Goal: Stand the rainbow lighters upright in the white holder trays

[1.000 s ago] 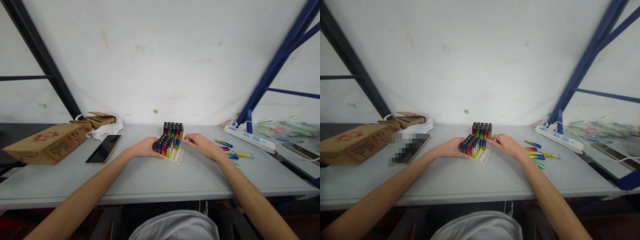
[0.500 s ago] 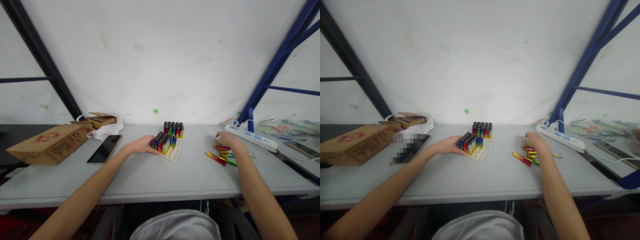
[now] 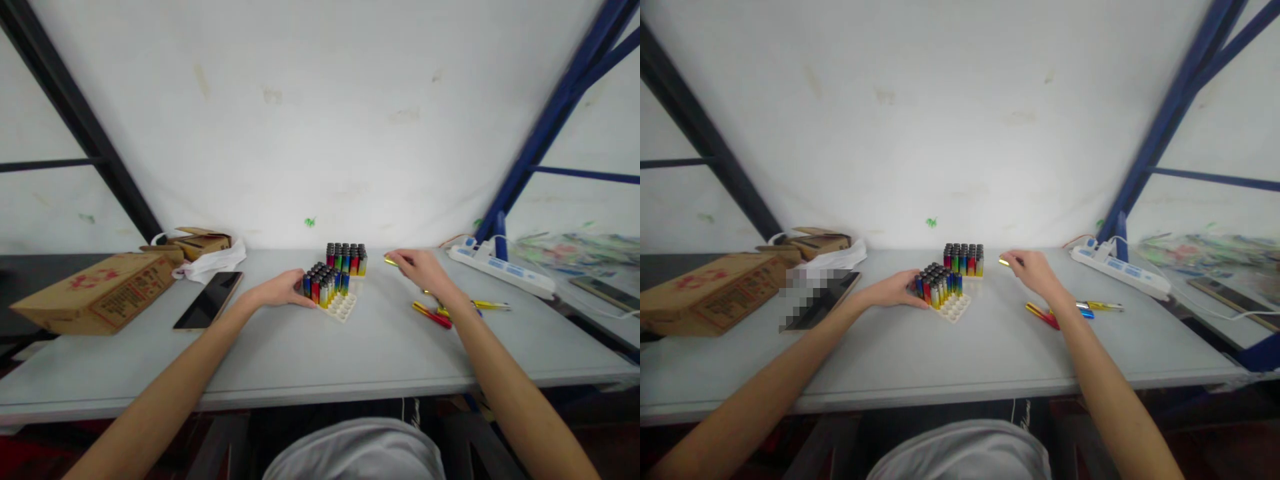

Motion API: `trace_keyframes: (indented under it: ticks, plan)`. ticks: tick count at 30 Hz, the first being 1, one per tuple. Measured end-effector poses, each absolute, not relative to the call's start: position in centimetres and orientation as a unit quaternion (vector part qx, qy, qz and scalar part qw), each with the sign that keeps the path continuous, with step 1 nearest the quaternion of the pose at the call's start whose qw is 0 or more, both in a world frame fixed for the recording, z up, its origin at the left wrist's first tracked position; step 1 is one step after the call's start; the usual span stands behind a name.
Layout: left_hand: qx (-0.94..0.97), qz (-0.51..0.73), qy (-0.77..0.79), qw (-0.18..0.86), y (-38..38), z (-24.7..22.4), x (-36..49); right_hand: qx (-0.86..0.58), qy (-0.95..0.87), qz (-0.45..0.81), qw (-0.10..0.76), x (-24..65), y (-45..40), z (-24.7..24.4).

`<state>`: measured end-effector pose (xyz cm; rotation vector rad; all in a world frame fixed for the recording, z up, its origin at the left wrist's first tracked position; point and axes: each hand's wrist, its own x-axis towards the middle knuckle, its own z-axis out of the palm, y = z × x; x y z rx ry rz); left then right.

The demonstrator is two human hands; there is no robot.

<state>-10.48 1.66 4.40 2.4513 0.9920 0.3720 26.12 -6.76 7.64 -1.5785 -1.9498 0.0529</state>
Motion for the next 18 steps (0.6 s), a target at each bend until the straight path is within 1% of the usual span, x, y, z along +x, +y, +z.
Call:
trace_keyframes:
  ticks: [3,7,9,13,18]
  plan:
    - [0.898,0.118,0.377,0.194,1.5,4.4,-10.4,-0.545,-0.768,0.106,0.319,24.2,-7.2,7.5]
    - [0.9,0.123,0.383,0.17,1.0,4.4,-9.9,-0.505,-0.774,0.21,0.318,22.8,-7.3,6.8]
    - [0.903,0.131,0.378,0.159,0.6,4.4,-9.6,-0.499,-0.764,0.23,0.339,22.3,-7.3,6.4]
    - [0.915,0.158,0.342,0.145,-0.2,4.2,-8.6,-0.509,-0.714,0.255,0.407,21.7,-7.0,6.0]
    - [0.914,0.18,0.33,0.155,-0.9,4.1,-7.8,-0.47,-0.687,0.33,0.444,21.3,-6.9,6.1]
